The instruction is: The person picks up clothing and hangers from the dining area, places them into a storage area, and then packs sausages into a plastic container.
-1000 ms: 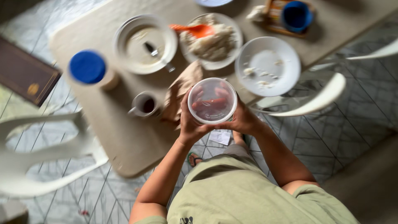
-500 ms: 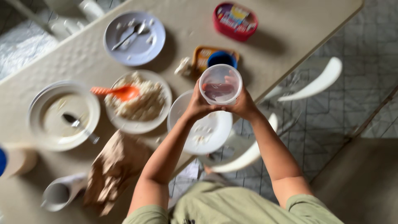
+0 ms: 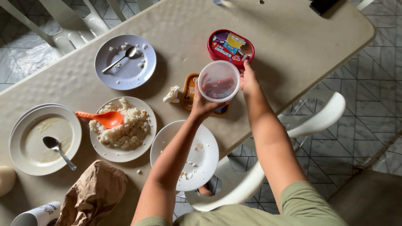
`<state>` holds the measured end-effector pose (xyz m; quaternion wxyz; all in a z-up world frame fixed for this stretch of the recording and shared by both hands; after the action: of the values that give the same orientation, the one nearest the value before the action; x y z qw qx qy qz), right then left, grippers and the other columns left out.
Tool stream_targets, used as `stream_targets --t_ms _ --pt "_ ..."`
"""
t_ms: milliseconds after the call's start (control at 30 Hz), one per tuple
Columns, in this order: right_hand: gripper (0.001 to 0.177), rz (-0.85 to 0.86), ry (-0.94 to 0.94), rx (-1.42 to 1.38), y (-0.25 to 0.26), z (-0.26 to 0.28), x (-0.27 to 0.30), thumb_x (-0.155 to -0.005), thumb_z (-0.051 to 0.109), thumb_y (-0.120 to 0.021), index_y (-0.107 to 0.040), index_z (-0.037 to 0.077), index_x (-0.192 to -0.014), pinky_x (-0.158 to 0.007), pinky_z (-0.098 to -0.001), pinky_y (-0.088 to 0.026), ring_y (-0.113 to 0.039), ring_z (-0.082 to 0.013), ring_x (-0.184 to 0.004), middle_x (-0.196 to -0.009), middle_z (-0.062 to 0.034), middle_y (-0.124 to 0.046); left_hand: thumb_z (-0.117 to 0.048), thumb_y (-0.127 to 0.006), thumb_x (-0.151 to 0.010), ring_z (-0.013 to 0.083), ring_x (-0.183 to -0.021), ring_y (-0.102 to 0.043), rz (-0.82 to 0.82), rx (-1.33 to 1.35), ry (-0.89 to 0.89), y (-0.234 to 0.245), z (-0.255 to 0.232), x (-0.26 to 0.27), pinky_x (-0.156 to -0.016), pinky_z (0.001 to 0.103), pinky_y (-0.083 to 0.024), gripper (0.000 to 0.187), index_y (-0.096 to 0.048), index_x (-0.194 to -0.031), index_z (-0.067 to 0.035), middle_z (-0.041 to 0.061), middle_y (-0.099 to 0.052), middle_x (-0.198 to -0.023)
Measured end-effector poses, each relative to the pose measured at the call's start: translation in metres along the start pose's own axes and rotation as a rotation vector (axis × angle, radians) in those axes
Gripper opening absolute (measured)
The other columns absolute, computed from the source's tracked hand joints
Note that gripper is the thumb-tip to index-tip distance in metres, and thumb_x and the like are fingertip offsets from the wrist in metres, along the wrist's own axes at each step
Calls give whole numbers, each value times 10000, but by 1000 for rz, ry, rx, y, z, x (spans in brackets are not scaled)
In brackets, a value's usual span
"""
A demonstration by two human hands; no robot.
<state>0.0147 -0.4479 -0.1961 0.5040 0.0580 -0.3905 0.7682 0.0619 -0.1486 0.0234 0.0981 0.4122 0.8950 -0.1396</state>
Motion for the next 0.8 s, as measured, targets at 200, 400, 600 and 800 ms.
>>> stream_targets --t_ms 200,400,600,800 --pt "560 -20 41 -118 -14 -5 -29 -870 172 -755 -539 -89 -1317 -849 -650 -638 -706 -442 -1062 -1270 -289 -637 -217 -1008 -627 233 -1203 -662 -64 -129 -24 8 -4 -22 -1035 384 -564 1194 -276 -1551 -29 140 -634 -1316" --pt "534 -94 11 -101 -10 33 32 -788 162 -623 -521 79 -1305 -795 -721 -584 -636 -405 -1095 -1291 -176 -573 -190 -1022 -660 248 -1284 -637 -95 -180 -161 18 -30 -20 -1093 399 -540 1115 -319 -1509 -26 154 -632 -1343" --pt "527 199 245 84 -72 63 180 -871 128 -669 -402 15 -1311 -824 -650 -625 -672 -445 -1106 -1289 -274 -562 -177 -979 -765 259 -1315 -672 -44 146 -155 29 -109 8 -1147 420 -564 1113 -196 -1550 -76 162 -617 -1452" --pt "588 527 74 193 -126 -10 340 -886 141 -630 -340 -12 -1374 -758 -530 -619 -725 -351 -1036 -1241 -240 -600 -197 -999 -755 292 -1348 -652 -65 -76 -247 76 -209 90 -1106 415 -621 1055 -270 -1507 -69 195 -588 -1488"
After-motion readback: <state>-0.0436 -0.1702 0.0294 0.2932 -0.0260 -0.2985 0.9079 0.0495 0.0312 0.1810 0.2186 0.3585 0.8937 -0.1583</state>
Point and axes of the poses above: each hand's wrist, its own x-axis away from the middle knuckle, its own y-axis out of the back of the hand, z = x × y, the point moved 8 cm from there along -x, towards the middle knuckle
